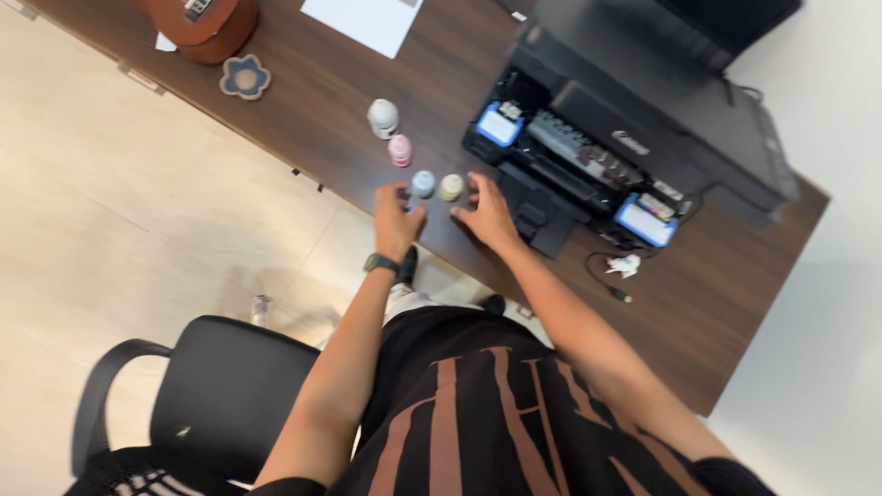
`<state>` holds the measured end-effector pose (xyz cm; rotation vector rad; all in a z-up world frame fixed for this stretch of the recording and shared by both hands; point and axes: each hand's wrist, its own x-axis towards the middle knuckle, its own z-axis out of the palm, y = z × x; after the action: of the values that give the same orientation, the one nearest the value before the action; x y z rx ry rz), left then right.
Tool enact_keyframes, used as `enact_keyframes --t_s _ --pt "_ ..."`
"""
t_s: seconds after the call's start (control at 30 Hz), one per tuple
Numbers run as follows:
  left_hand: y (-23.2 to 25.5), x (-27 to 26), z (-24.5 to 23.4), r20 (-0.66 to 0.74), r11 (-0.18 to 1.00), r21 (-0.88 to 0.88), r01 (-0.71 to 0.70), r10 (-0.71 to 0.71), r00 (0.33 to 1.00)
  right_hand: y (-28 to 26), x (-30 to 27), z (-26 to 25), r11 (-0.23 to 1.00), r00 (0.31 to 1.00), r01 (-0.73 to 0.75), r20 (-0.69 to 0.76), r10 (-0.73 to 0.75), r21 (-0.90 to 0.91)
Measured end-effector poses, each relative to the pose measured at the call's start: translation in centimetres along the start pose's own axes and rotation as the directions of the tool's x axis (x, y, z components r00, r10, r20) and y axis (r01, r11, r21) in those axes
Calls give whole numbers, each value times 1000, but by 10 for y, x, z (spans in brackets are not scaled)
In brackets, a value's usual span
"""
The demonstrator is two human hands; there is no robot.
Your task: The person cleans the interior and exterior of a Canon printer using a tissue. They wipe the ink cartridge area, the scanner glass, and the top cover. The person also moves ink bottles and a roll of paper towels during the process.
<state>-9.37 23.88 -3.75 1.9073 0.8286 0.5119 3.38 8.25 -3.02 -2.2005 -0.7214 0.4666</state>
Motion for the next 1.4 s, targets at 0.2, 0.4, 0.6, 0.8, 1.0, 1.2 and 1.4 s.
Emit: enact_keyframes --t_s 0.2,0.4,0.6,0.8,1.0,1.2,1.4 --pt "-39 31 11 175 997 18 -76 72 982 1 25 37 985 987 -157 -28 160 65" --pt "-41 48 0 321 986 -38 -164 168 932 -13 20 41 946 970 -244 58 237 212" --pt "-13 59 -21 491 994 -8 -113 102 865 -17 16 50 914 970 -231 5 244 333" --pt "-6 71 -36 566 953 -67 -294 279 775 -33 15 46 741 970 -220 62 235 634" --pt "-30 57 -41 510 965 -40 -260 243 825 -48 7 39 828 974 -197 4 228 525" --pt "-45 83 -28 146 994 25 -110 105 984 -47 10 39 823 934 -293 -39 356 486" --pt "-45 93 -2 146 993 108 -54 38 989 -51 25 38 841 944 -263 -56 326 473"
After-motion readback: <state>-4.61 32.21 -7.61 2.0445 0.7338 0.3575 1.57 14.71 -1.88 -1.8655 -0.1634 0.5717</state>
